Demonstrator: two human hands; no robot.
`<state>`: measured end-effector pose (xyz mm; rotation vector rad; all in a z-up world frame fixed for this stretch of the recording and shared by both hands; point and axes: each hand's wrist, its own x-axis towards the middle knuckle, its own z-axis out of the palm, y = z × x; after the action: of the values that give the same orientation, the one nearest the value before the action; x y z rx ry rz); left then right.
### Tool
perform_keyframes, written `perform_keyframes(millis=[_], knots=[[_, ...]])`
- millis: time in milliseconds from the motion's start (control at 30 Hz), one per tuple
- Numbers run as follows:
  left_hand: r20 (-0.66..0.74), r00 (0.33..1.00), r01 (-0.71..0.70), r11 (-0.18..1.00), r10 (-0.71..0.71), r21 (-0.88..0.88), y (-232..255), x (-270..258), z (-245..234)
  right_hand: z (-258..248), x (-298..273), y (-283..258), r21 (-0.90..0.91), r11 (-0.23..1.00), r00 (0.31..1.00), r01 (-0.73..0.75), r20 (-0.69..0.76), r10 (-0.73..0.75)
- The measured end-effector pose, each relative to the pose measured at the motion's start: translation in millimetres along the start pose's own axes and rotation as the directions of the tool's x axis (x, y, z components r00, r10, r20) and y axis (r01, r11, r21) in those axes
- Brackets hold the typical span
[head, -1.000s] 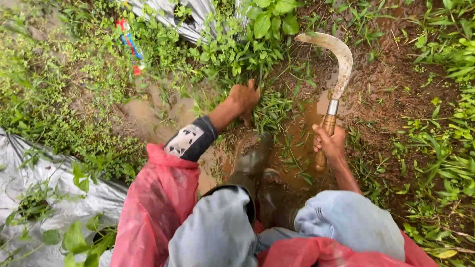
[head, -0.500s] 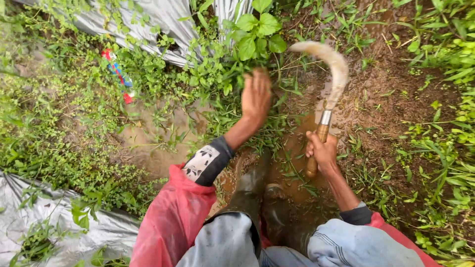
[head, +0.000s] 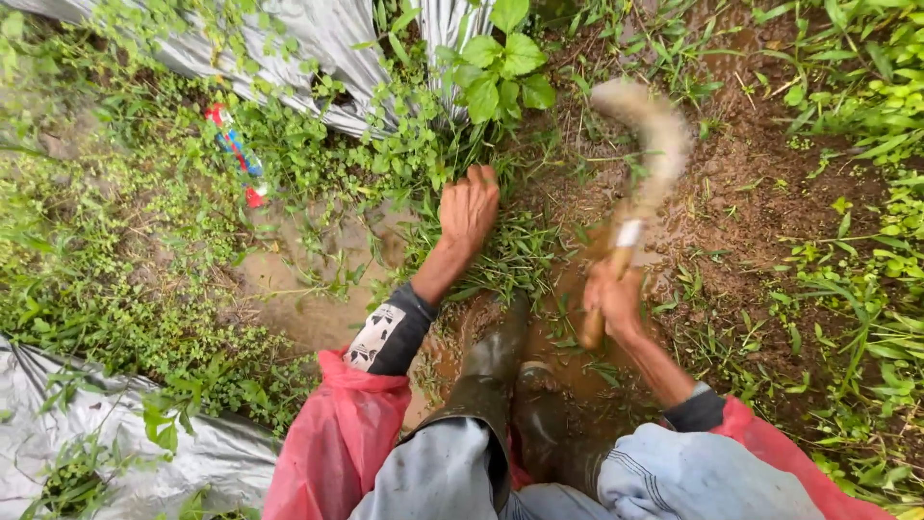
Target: The person uses a sickle to cut weeds and grass in a muddy outdoor area. They gather the cut vegetation by hand and place it into a large white plastic bag positioned nearby.
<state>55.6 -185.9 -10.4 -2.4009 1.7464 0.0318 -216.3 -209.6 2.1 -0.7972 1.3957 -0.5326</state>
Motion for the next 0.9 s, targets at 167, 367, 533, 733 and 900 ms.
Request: perform_keyframes(millis=[167, 367, 533, 733, 900], knots=[[0.116, 0.993, 0.046, 0.99, -0.031, -0.135, -2.8, -4.5, 3.9, -11.2, 5.0, 7.9, -0.276, 0.958, 0.987, 0.08, 0.154, -0.038], [0.161, 0.986, 0.062, 0.988, -0.039, -0.142, -4.1, -4.2, -8.8, 3.3, -17.0, -15.7, -0.397, 0.918, 0.974, 0.006, 0.209, 0.084], [0.2, 0.979, 0.068, 0.984, -0.035, -0.162, -5.4, -9.4, -10.3, -15.4, 20.5, 9.8, -0.216, 0.975, 0.995, 0.047, 0.092, -0.027], [0.168, 0.985, 0.047, 0.99, -0.025, -0.133, -9.4, -6.4, -5.8, -2.4, -1.6, 7.3, -0.286, 0.954, 0.979, 0.09, 0.201, -0.032], [0.129, 0.991, 0.057, 0.994, -0.045, -0.091, -11.7, -18.3, 9.1, 2.4, 11.9, 10.9, -0.185, 0.98, 0.991, 0.077, 0.122, -0.054]])
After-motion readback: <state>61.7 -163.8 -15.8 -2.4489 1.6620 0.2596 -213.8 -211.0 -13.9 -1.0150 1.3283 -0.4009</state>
